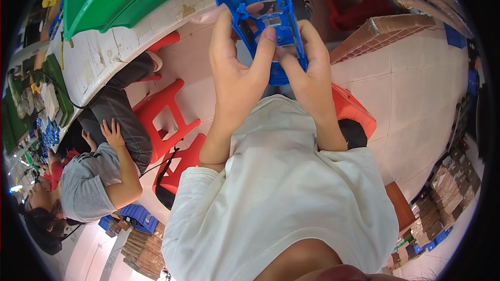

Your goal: The person assembles blue toy car shells by hand, inserting clear plastic window inserts into them.

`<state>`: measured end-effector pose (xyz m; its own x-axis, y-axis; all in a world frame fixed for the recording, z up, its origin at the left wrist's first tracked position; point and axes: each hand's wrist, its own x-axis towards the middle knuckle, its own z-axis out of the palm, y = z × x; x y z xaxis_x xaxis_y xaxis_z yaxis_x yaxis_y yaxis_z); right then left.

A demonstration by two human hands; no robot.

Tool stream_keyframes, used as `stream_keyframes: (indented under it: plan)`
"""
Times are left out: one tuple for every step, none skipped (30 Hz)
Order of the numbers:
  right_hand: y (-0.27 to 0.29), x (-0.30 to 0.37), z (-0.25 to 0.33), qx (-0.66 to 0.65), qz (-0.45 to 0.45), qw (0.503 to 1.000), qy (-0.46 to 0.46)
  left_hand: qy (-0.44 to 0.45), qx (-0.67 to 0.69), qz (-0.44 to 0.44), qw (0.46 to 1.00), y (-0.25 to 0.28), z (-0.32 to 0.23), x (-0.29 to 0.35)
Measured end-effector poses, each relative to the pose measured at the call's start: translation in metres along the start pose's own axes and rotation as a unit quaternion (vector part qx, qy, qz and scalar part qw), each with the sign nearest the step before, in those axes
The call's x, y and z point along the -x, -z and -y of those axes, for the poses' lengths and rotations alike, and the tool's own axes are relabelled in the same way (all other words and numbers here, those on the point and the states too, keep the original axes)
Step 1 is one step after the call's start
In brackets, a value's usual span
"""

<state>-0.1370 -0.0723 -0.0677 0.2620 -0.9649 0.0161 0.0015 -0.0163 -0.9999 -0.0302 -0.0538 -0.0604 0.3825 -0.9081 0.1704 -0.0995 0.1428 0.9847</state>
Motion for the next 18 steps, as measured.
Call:
stream_keyframes:
  plan:
    - [-0.001,0.000,0.002,-0.002,0.001,1.000,0.007,-0.007,-0.001,-0.002,1.000,0.001,-0.003,-0.002]
    - [-0.001,0.000,0.006,-0.002,0.004,1.000,0.003,0.009,-0.019,-0.017,1.000,0.003,-0.006,-0.005]
    - [0.000,-0.001,0.009,0.001,0.002,1.000,0.004,0.021,-0.032,-0.029,0.999,0.002,-0.007,-0.008]
    - [0.002,-0.001,0.012,0.060,0.002,0.998,0.026,0.021,-0.019,-0.071,0.997,-0.003,-0.007,-0.011]
    - [0.002,0.001,0.016,0.081,0.000,0.996,0.024,0.030,-0.054,-0.061,0.996,0.000,-0.011,-0.011]
    - [0.001,0.003,0.015,0.102,-0.009,0.994,0.027,0.032,-0.087,-0.048,0.995,0.003,-0.011,-0.010]
    - [0.000,0.006,0.011,0.111,0.000,0.994,0.025,0.022,-0.075,-0.058,0.995,0.004,-0.012,-0.009]
    - [0.001,0.008,0.007,0.122,0.000,0.992,0.022,0.012,-0.059,-0.059,0.996,0.002,-0.007,-0.008]
    - [-0.001,0.009,0.012,0.107,0.024,0.994,0.021,0.008,-0.038,-0.081,0.996,0.004,-0.004,-0.005]
    - [-0.003,0.012,0.017,0.095,0.046,0.994,0.016,-0.001,-0.034,-0.106,0.994,0.009,0.003,-0.001]
    - [-0.004,0.014,0.022,0.111,0.059,0.990,0.064,0.002,-0.055,-0.119,0.991,0.014,-0.003,0.003]
    - [-0.002,0.014,0.024,0.128,0.075,0.983,0.106,0.014,-0.063,-0.159,0.985,0.020,0.002,0.010]
    - [0.001,0.015,0.033,0.106,0.112,0.978,0.139,0.011,-0.058,-0.188,0.980,0.034,0.003,0.017]
    - [0.007,0.014,0.041,0.088,0.149,0.971,0.167,0.005,-0.031,-0.228,0.973,0.048,0.004,0.022]
    - [0.018,0.011,0.049,0.086,0.161,0.966,0.184,0.062,0.076,-0.240,0.966,0.060,-0.014,0.021]
    - [0.036,0.005,0.061,0.112,0.137,0.964,0.198,-0.018,0.147,-0.184,0.972,0.091,-0.006,0.019]
    - [0.057,-0.004,0.070,0.133,0.115,0.962,0.210,-0.040,0.208,-0.156,0.965,0.124,-0.006,0.012]
    - [0.077,-0.016,0.077,0.152,0.029,0.951,0.269,-0.051,0.256,-0.235,0.936,0.133,-0.025,0.001]
